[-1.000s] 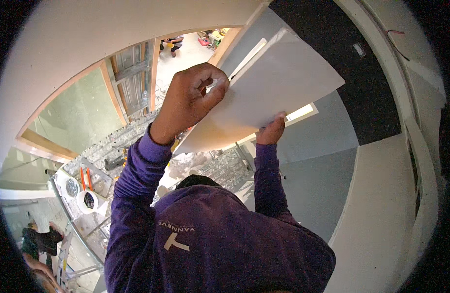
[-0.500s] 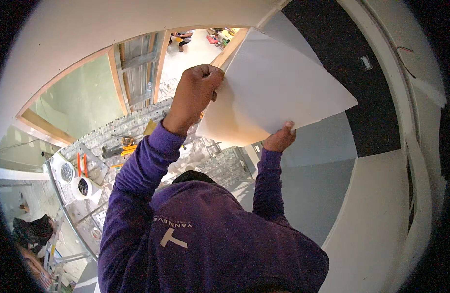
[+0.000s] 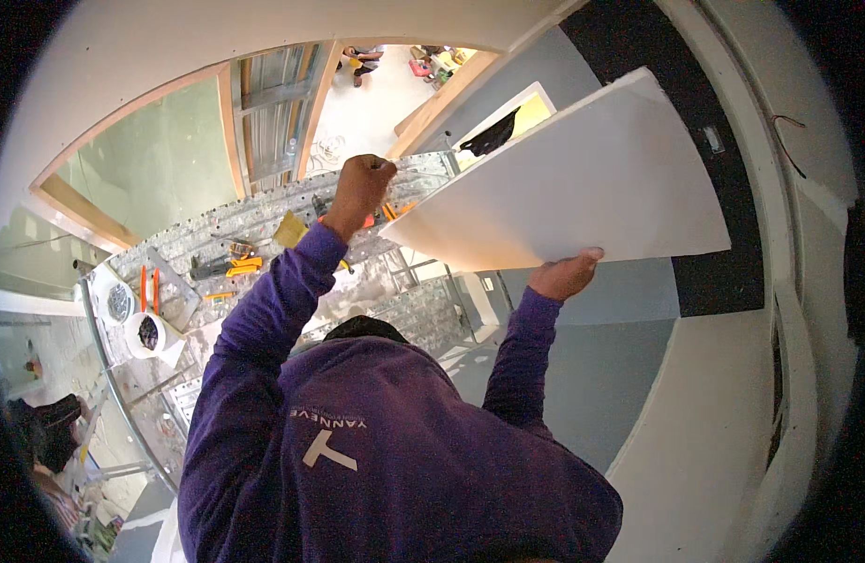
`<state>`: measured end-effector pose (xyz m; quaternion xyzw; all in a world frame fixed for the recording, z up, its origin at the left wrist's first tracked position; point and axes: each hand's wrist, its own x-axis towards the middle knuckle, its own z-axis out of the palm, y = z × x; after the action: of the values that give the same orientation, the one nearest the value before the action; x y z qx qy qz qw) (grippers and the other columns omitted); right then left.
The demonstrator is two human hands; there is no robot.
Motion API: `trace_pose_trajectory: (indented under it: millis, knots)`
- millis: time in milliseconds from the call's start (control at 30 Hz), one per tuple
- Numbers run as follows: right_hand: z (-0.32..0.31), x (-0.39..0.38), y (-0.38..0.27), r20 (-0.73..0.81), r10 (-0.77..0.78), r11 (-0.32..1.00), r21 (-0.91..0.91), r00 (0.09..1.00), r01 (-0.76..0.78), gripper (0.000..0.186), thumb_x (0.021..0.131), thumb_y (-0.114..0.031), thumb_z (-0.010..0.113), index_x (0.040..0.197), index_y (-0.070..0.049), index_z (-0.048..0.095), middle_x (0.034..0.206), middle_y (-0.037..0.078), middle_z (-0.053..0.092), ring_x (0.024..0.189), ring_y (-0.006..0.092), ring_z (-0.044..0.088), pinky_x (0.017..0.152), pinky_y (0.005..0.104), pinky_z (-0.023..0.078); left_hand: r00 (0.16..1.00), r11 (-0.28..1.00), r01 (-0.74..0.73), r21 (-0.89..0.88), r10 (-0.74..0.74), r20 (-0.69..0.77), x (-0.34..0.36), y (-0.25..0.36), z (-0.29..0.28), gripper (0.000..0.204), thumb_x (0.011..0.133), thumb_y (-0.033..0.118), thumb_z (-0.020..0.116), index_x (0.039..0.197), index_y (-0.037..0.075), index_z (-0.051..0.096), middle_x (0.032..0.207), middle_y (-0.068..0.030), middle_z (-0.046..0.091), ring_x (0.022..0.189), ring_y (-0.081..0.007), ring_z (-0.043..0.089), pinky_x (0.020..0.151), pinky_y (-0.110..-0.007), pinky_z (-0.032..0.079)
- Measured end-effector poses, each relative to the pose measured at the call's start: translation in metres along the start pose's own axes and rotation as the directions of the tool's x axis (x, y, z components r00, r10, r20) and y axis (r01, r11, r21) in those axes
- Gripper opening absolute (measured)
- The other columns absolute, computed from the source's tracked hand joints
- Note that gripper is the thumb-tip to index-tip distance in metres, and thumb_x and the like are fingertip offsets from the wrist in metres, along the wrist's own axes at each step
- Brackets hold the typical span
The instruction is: Installing and securing a drywall panel onto a ceiling frame using a drill and screws.
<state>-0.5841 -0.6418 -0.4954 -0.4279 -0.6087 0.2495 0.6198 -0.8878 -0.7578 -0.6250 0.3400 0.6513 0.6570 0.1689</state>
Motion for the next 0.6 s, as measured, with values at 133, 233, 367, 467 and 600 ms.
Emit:
trace_pose_trajectory:
  millis: [133,233,367,467,600]
  knots:
    - [-0.01,0.005,0.001,-0.093,0.06,0.98,0.195,0.994,-0.041,0.047,0.096,-0.026,0.057,0.122,0.012,0.046,0.117,0.027,0.057,0.104,0.037,0.062,0.089,0.0462,0.052,0.98,0.968,0.196,0.156,-0.199,0.002,-0.005,0.005,-0.01,0.03,0.086,0.021,0.064,0.077,-0.007,0.067,0.06,-0.016,0.063,0.052,-0.0247,0.06,0.056,-0.044,0.047]
    - [-0.019,0.018,0.024,-0.055,-0.108,0.976,0.182,0.993,0.116,0.042,0.09,-0.009,0.064,0.122,0.011,0.046,0.117,0.026,0.058,0.105,0.0351,0.062,0.091,0.0454,0.052,0.988,0.952,0.152,0.265,-0.147,-0.042,-0.008,-0.02,-0.016,0.026,0.082,0.02,0.064,0.076,-0.005,0.067,0.068,-0.0234,0.066,0.059,-0.0353,0.064,0.059,-0.047,0.049]
    - [-0.007,0.005,-0.026,0.006,0.057,0.997,0.044,0.998,-0.057,0.109,0.083,-0.083,0.049,0.147,0.003,0.034,0.147,0.021,0.041,0.134,0.0336,0.043,0.111,0.0487,0.037,0.998,0.861,-0.036,0.508,0.009,0.056,-0.02,-0.064,-0.035,0.021,0.081,0.019,0.062,0.075,-0.001,0.066,0.079,-0.0267,0.067,0.071,-0.0426,0.067,0.067,-0.051,0.053]
    - [-0.007,0.005,-0.034,0.043,0.154,0.908,0.388,0.987,-0.159,0.109,0.083,-0.082,0.049,0.149,0.003,0.03,0.152,0.022,0.035,0.138,0.0342,0.038,0.114,0.0496,0.033,0.989,0.806,-0.024,0.591,-0.069,0.134,-0.031,-0.067,-0.04,0.017,0.085,0.015,0.06,0.087,0.0,0.067,0.082,-0.0253,0.068,0.074,-0.0424,0.067,0.068,-0.05,0.054]
    - [-0.009,0.015,-0.012,0.01,0.13,0.79,0.603,0.991,-0.11,0.078,0.096,-0.058,0.056,0.139,0.005,0.038,0.132,0.022,0.055,0.117,0.0338,0.058,0.097,0.046,0.05,0.983,0.952,-0.095,0.29,0.043,0.179,-0.035,0.015,-0.035,0.017,0.091,0.01,0.056,0.102,0.0,0.065,0.081,-0.0204,0.068,0.072,-0.033,0.068,0.067,-0.044,0.053]
